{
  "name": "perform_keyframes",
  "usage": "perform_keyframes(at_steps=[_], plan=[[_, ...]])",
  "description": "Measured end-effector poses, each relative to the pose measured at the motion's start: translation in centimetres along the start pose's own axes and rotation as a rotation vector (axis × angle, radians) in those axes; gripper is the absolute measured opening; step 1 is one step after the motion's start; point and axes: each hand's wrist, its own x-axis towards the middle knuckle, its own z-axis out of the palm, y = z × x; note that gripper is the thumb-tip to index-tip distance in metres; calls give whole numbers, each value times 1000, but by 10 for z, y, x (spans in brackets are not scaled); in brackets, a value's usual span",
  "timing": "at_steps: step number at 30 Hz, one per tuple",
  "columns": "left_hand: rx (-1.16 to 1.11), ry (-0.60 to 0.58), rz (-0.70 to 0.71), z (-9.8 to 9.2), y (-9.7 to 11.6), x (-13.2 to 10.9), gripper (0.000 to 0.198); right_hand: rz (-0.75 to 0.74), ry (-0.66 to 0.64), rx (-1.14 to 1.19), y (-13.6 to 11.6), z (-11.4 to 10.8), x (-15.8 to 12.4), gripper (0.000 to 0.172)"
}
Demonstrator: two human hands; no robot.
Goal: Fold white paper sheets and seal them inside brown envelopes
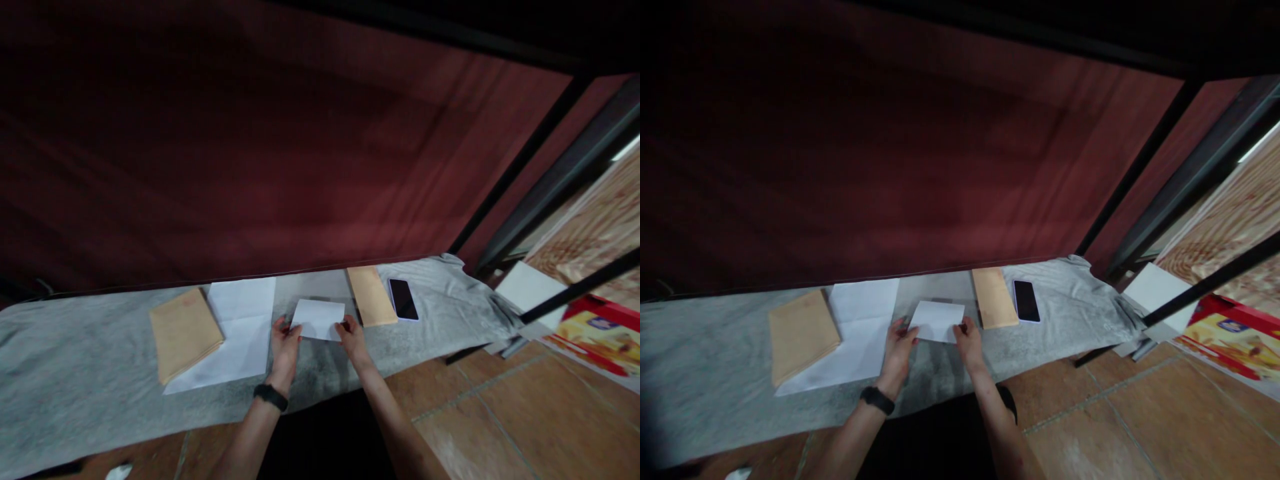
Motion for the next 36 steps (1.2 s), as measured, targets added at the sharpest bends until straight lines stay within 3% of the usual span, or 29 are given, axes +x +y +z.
perform_keyframes(at_steps=[5,10,13,16,20,23,26,29,36], plan=[[433,-180,199,-9,-12,14,49,-91,45,-189,4,-6,8,43],[652,-177,305,-5,-15,16,43,-395,106,-688,7,-2,7,46],[704,-183,303,-4,-15,21,39,-519,113,-843,10,-1,0,46],[747,-193,325,-5,-15,23,36,-616,38,-947,11,0,-8,47],[908,-135,484,-1,-10,12,38,-568,-96,-990,10,2,-14,47],[1096,-75,616,12,-6,0,40,-510,-134,-1002,9,3,-15,50],[1185,-243,721,30,-11,-4,45,-503,-145,-1004,10,2,-14,51],[1250,-372,733,41,-23,-1,52,-535,-161,-1017,11,1,-14,53],[1294,-349,767,33,-39,5,62,-556,-157,-1074,14,1,-14,52]])
